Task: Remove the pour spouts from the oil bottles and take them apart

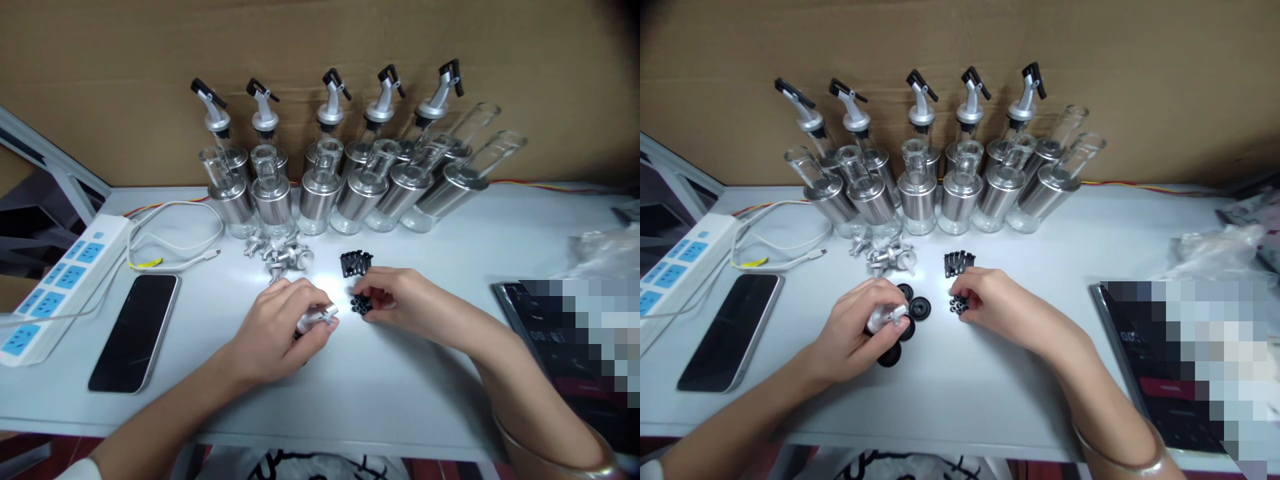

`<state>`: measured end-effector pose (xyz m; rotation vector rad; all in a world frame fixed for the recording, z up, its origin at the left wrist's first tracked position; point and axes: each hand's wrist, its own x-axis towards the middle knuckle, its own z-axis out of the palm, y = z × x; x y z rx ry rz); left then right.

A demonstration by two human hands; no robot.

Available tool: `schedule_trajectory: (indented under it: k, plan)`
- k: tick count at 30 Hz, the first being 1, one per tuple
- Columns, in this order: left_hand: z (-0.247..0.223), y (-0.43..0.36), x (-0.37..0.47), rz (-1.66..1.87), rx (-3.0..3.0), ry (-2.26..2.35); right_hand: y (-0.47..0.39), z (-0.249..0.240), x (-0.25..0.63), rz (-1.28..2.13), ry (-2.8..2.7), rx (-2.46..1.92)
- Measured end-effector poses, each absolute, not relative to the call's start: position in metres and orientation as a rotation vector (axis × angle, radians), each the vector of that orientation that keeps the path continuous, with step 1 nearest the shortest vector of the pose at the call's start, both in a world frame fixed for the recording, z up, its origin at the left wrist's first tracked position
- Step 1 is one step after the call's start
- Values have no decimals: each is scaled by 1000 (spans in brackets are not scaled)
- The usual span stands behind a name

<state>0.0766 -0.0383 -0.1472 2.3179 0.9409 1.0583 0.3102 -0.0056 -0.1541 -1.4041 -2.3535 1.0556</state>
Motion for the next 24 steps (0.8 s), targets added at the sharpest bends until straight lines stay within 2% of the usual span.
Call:
schedule_trajectory:
  k: [24]
  plan:
    - [-149, -38, 76, 1030, 2365, 990, -10, -151, 304, 1024, -2421, -1350]
